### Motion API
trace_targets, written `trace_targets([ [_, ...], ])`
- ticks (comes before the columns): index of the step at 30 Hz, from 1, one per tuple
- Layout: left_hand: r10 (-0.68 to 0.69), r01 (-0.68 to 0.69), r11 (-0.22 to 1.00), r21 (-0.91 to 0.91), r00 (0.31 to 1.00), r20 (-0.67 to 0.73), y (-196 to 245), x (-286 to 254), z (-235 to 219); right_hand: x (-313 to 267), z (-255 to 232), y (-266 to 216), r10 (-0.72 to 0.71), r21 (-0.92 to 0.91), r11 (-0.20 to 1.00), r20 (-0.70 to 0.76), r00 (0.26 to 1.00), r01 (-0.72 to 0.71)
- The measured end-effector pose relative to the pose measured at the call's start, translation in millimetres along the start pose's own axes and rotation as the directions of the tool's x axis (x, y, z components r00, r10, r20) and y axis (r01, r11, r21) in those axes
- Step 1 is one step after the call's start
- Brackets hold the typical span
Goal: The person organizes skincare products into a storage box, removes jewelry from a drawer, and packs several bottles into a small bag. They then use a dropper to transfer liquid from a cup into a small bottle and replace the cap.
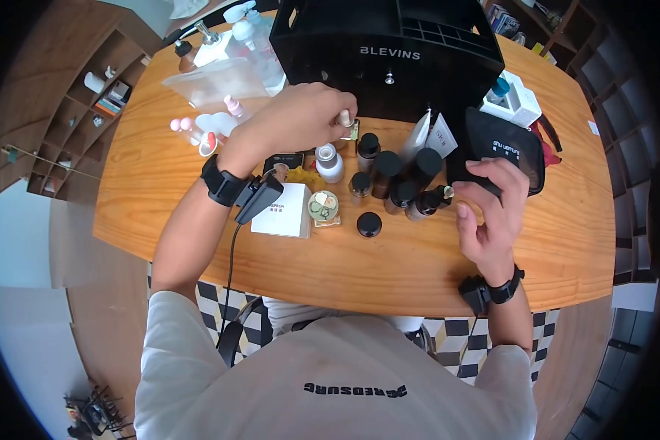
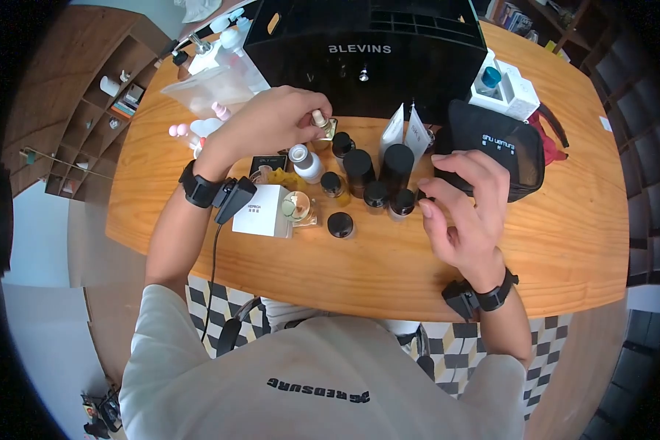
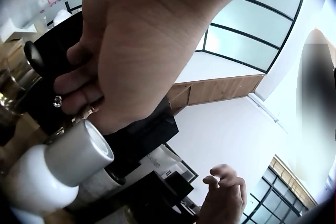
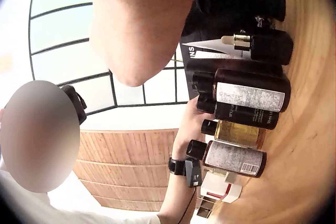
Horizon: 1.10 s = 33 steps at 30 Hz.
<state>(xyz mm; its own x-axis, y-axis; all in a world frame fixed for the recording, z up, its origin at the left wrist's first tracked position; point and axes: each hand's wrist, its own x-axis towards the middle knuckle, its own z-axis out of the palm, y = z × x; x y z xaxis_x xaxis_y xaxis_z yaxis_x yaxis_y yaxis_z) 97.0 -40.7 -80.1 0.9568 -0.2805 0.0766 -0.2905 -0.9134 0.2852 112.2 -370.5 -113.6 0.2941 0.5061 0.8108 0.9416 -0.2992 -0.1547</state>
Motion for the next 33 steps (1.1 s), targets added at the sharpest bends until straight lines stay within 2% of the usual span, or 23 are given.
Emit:
trace_targets([
  [3,0.003,-0.001,0.998,0.055,0.999,-0.037,1,1,-14,0,-2,-1,0.009,-0.003,1.000,-0.016,1.000,-0.009],
  [5,-0.053,0.052,0.999,-0.014,0.994,-0.096,13,-2,-39,1,-3,-2,0.009,-0.014,1.000,-0.023,1.000,-0.009],
  [6,-0.189,0.178,0.972,-0.153,0.980,-0.063,20,-3,-55,1,-4,-2,0.010,-0.029,1.000,-0.017,1.000,-0.011],
  [7,-0.186,0.175,0.974,-0.147,0.981,-0.062,20,-3,-69,1,-5,-1,0.012,-0.030,0.999,-0.023,1.000,-0.012],
  [9,-0.075,0.030,0.982,-0.189,0.969,-0.234,9,-1,-96,1,-6,1,0.011,-0.037,0.999,-0.032,0.999,-0.013],
  [11,-0.044,-0.053,0.954,-0.295,0.948,-0.315,-1,6,-118,1,-7,4,0.009,-0.034,0.999,-0.037,0.999,-0.010],
  [12,0.010,-0.119,0.948,-0.295,0.938,-0.346,-1,11,-127,1,-8,6,0.006,-0.027,1.000,-0.040,0.999,-0.007],
  [13,0.012,-0.123,0.948,-0.295,0.936,-0.351,3,18,-135,1,-7,7,0.002,-0.031,1.000,-0.040,0.999,-0.003],
  [15,-0.198,0.042,0.922,-0.385,0.906,-0.375,13,34,-148,-1,-7,9,-0.004,-0.001,1.000,-0.031,1.000,0.004],
  [17,-0.222,0.074,0.930,-0.359,0.893,-0.391,16,50,-155,0,-8,8,-0.006,-0.002,1.000,-0.029,1.000,0.006],
  [19,-0.298,0.195,0.934,-0.299,0.888,-0.350,15,65,-160,0,-7,9,-0.005,0.025,1.000,-0.025,1.000,0.006],
  [21,-0.288,0.183,0.937,-0.298,0.887,-0.360,1,85,-154,-1,-7,9,0.001,0.018,1.000,-0.027,1.000,-0.001],
  [23,-0.141,0.051,0.970,-0.239,0.915,-0.378,-14,104,-142,0,-7,9,0.008,0.028,1.000,-0.009,1.000,-0.008],
  [24,-0.168,0.122,0.980,-0.158,0.933,-0.319,-16,112,-140,1,-6,10,0.007,0.025,1.000,-0.009,1.000,-0.007],
  [27,-0.095,0.040,0.982,-0.184,0.949,-0.302,-31,131,-121,1,-6,11,0.003,0.026,1.000,-0.004,1.000,-0.003],
  [29,-0.121,0.075,0.985,-0.153,0.940,-0.320,-36,141,-116,1,-7,12,0.015,0.017,1.000,-0.005,1.000,-0.015],
  [32,-0.136,0.066,0.977,-0.203,0.925,-0.354,-40,153,-109,2,-9,12,0.028,0.023,0.999,-0.008,1.000,-0.028],
  [33,-0.158,0.050,0.958,-0.281,0.913,-0.377,-40,156,-106,2,-9,12,0.030,0.023,0.999,-0.004,1.000,-0.029],
])
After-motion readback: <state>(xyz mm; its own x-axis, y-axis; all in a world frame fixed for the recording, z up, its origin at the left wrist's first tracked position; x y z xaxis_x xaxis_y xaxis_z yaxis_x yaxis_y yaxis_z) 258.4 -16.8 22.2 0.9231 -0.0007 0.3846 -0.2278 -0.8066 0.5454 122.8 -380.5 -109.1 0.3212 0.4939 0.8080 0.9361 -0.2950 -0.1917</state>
